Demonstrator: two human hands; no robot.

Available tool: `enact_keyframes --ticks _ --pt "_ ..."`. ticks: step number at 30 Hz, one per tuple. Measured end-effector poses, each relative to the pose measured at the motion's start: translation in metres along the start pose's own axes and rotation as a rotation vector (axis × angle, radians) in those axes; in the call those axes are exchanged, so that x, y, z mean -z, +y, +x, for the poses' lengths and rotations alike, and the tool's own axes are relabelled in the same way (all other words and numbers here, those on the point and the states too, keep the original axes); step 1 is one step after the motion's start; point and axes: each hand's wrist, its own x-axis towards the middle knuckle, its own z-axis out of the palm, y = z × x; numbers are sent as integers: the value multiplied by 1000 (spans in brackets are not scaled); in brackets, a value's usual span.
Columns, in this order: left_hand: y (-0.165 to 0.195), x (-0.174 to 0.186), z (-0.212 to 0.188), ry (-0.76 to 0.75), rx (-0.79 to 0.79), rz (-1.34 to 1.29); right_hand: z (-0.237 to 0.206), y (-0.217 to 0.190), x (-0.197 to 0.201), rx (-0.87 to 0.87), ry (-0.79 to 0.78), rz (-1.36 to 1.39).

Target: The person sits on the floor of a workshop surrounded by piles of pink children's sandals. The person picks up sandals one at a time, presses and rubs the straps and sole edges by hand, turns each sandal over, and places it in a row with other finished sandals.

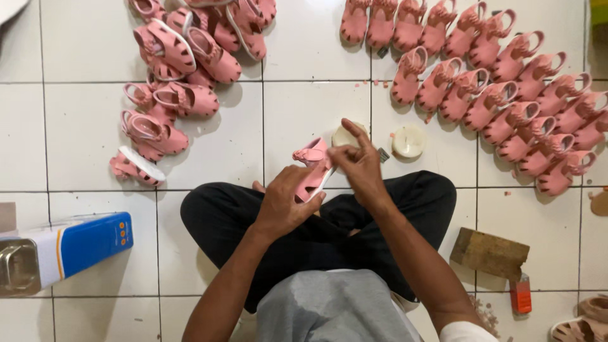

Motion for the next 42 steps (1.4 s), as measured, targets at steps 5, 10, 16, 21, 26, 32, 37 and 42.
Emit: enact_keyframes --ticks 5,10,16,21,26,32,37,42 --pt "0 19 4 -27 276 -262 28 16 47 444 137 -1198" --pt "1 34 6 -46 347 -435 52 37 50 488 -27 -1527" --pt "-5 46 6 -52 208 -507 60 48 49 334 -76 -1518" --pt "-4 55 7 -81 225 -563 31 28 55 163 -179 -1422" --pt "14 58 0 -220 386 -571 -32 -43 47 409 -158 -717" --pt "32 53 -7 -297 166 -685 -56 -77 17 780 -311 -921" --pt "36 52 -16 -326 155 -709 -61 -79 18 843 -283 -1018" --pt "38 51 -17 -339 116 -685 -68 -78 30 936 -302 -1078"
